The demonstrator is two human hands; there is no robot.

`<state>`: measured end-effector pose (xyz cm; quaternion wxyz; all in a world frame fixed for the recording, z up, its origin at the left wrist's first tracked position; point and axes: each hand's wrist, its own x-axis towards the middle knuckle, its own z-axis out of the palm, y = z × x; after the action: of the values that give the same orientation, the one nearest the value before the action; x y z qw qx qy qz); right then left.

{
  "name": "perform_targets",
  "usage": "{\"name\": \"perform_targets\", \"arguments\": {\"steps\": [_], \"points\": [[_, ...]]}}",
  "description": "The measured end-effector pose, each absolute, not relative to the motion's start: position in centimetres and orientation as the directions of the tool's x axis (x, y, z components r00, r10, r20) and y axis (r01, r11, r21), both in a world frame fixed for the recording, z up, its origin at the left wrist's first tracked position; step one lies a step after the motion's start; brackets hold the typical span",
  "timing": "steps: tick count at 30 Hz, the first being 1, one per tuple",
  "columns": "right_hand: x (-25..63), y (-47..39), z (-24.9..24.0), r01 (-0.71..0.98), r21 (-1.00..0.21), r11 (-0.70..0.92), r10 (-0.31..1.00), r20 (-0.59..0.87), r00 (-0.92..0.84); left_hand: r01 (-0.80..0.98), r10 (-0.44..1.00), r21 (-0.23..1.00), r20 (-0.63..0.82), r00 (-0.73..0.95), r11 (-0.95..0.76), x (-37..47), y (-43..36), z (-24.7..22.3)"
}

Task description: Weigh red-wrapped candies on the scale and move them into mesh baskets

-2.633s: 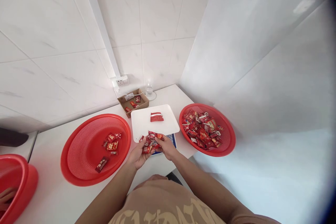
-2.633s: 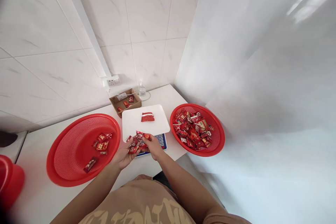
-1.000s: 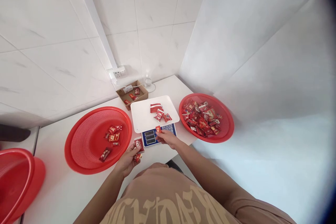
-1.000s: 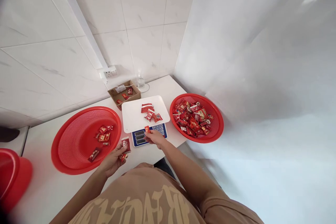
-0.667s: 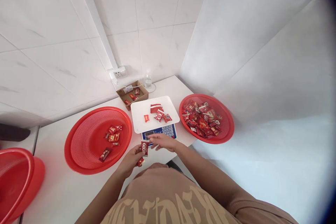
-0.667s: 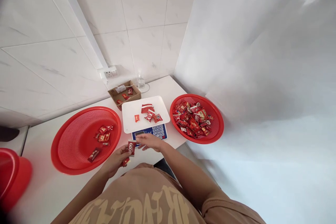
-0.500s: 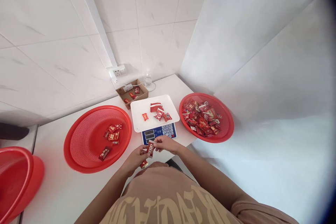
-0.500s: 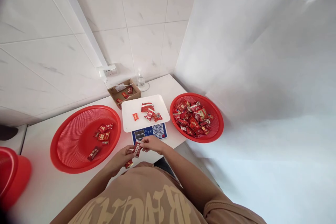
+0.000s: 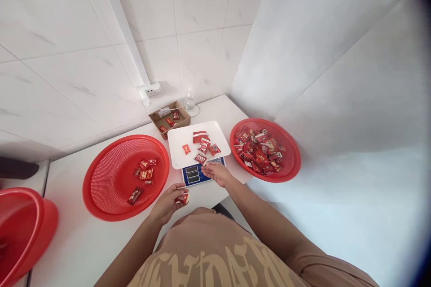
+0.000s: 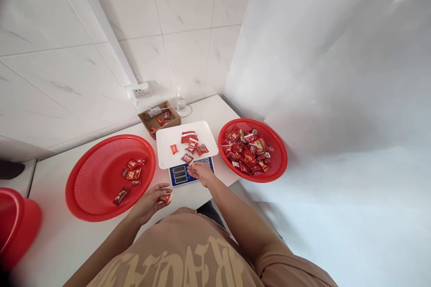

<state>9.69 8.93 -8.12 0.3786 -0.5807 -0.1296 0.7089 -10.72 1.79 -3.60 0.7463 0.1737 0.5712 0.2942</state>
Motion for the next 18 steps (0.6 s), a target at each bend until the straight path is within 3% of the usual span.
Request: {"name": "perform_targets", "arguments": {"steps": [4,9,12,18], "points": [[9.8,7.8,-7.1,-0.089,-0.675,-0.733,0.68,-0.723,-0.12,-0.274,0.66,0.605,-0.721,0.209,0.748,-11.1,1.5,-4.0],[9.4,5.1,-6.7,0.144,-0.685,-0.714,0.582,-0.695,-0.421,-0.263,0.691,0.64,-0.691,0.214,0.722,-11.0,1.1,-4.2],[8.4,3.5,-7.1,0.216,-0.7,-0.681,0.506,-0.662,-0.553,-0.241,0.706,0.664,-0.676,0.21,0.708,-10.3,0.9,-4.0],[7.5,2.9,-7.4,0.218,-0.705,-0.675,0.528,-0.667,-0.525,-0.32,0.713,0.64,-0.658,0.241,0.699,-9.3,1.0,-4.0]]}}
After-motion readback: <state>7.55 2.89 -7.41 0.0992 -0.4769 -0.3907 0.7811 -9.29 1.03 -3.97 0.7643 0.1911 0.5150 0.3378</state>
